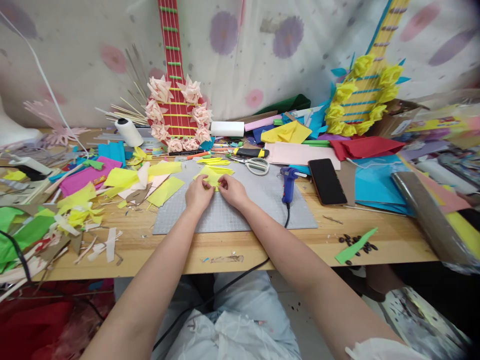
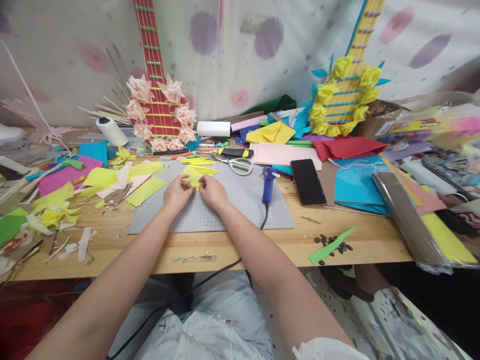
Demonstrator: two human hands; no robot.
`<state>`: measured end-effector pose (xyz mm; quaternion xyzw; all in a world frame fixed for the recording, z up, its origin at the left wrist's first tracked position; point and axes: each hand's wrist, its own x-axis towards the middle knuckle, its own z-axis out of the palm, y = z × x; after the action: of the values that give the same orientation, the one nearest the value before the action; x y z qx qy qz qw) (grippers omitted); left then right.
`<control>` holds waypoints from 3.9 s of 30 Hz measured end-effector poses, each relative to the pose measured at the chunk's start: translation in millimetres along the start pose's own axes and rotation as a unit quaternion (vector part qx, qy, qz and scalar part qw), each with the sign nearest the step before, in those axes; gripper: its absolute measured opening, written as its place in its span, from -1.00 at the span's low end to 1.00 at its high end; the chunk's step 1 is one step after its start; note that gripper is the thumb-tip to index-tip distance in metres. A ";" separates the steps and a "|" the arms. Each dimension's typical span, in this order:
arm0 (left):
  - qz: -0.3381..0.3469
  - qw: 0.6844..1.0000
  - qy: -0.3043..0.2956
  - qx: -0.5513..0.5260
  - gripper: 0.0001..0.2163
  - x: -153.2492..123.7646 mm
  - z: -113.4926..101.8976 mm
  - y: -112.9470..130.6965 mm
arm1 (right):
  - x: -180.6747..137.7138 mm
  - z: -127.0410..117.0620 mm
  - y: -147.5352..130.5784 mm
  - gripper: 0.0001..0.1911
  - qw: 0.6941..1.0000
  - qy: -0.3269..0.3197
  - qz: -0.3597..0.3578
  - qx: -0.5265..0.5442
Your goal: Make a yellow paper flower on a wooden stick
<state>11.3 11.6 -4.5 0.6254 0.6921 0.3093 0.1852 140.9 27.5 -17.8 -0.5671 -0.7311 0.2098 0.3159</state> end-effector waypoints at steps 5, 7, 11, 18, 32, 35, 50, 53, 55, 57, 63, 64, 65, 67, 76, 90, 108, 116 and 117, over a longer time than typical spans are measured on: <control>-0.003 1.000 -0.001 0.008 -0.57 -0.3 -0.8 2.1 | -1.0 -0.3 -1.0 -0.83 1.000 0.005 -0.006 -0.015; -0.010 1.000 -0.004 0.013 -0.57 0.3 -0.7 2.8 | -1.2 -0.5 -1.2 -0.83 1.000 0.006 -0.008 -0.013; -0.012 1.000 -0.003 0.023 -0.58 0.9 -0.2 3.7 | -1.9 -1.6 -1.7 -0.81 1.000 0.000 -0.011 -0.014; -0.017 0.998 0.021 0.049 -0.56 -1.7 1.5 6.5 | 0.8 -4.7 -1.3 -0.79 1.000 -0.029 -0.010 -0.009; 0.075 0.987 0.076 0.121 -0.87 -4.1 4.4 2.4 | -1.3 -0.7 -2.8 -0.80 0.999 -0.024 -0.024 -0.035; 0.098 0.985 0.074 0.120 -0.89 -3.0 6.0 -0.2 | -0.9 -0.7 -3.0 -0.81 0.998 -0.021 -0.027 -0.045; 0.082 0.985 0.058 0.138 -0.89 -2.4 6.6 -1.3 | -2.3 -0.2 -5.4 -0.82 0.997 -0.014 -0.035 -0.065; 0.089 0.983 0.069 0.146 -0.86 -4.1 6.6 -0.5 | -2.9 -0.1 -6.4 -0.83 0.997 -0.014 -0.032 -0.072; 0.089 0.983 0.074 0.146 -0.85 -5.5 6.1 0.4 | -3.5 -0.4 -7.3 -0.82 0.996 -0.017 -0.027 -0.078; 0.082 0.983 0.073 0.148 -0.84 -6.7 5.0 1.5 | -4.0 -0.8 -8.2 -0.82 0.996 -0.022 -0.024 -0.083; 0.050 0.986 0.055 0.148 -0.87 -7.4 0.8 1.1 | -5.1 -1.7 -10.0 -0.80 0.995 -0.029 -0.025 -0.094; 0.047 0.987 0.054 0.143 -0.85 -7.2 0.2 0.1 | -5.2 -1.8 -9.9 -0.79 0.995 -0.030 -0.026 -0.095; 0.045 0.988 0.054 0.138 -0.82 -6.9 -0.2 -1.0 | -5.2 -1.7 -9.8 -0.79 0.995 -0.030 -0.026 -0.096; 0.044 0.989 0.051 0.130 -0.75 -6.2 -0.8 -3.0 | -5.2 -1.7 -9.6 -0.80 0.994 -0.031 -0.027 -0.097; 0.037 0.991 0.054 0.114 -0.85 -6.6 -1.1 -1.9 | -6.6 -2.2 -14.2 -0.82 0.994 -0.026 -0.019 -0.104; 0.053 0.991 0.047 0.116 -0.87 -6.7 -1.2 -3.8 | -1.0 -5.8 2.9 -0.72 0.998 -0.037 -0.053 0.000; 0.139 0.985 -0.007 0.104 -0.73 -0.2 -7.2 -14.5 | 5.9 -22.5 4.9 -0.89 0.991 -0.100 -0.085 -0.038; 0.140 0.982 -0.018 0.127 -0.63 2.3 -3.5 -13.0 | 3.6 -19.6 6.8 -0.95 0.992 -0.108 -0.063 0.024; 0.139 0.982 -0.006 0.124 -0.63 2.3 -3.5 -13.2 | 3.6 -19.0 7.0 -0.94 0.992 -0.107 -0.053 0.045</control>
<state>-1.2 12.8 -10.3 0.7356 0.6302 0.2395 0.0654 158.5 31.8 -8.1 -0.4870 -0.7796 0.2852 0.2715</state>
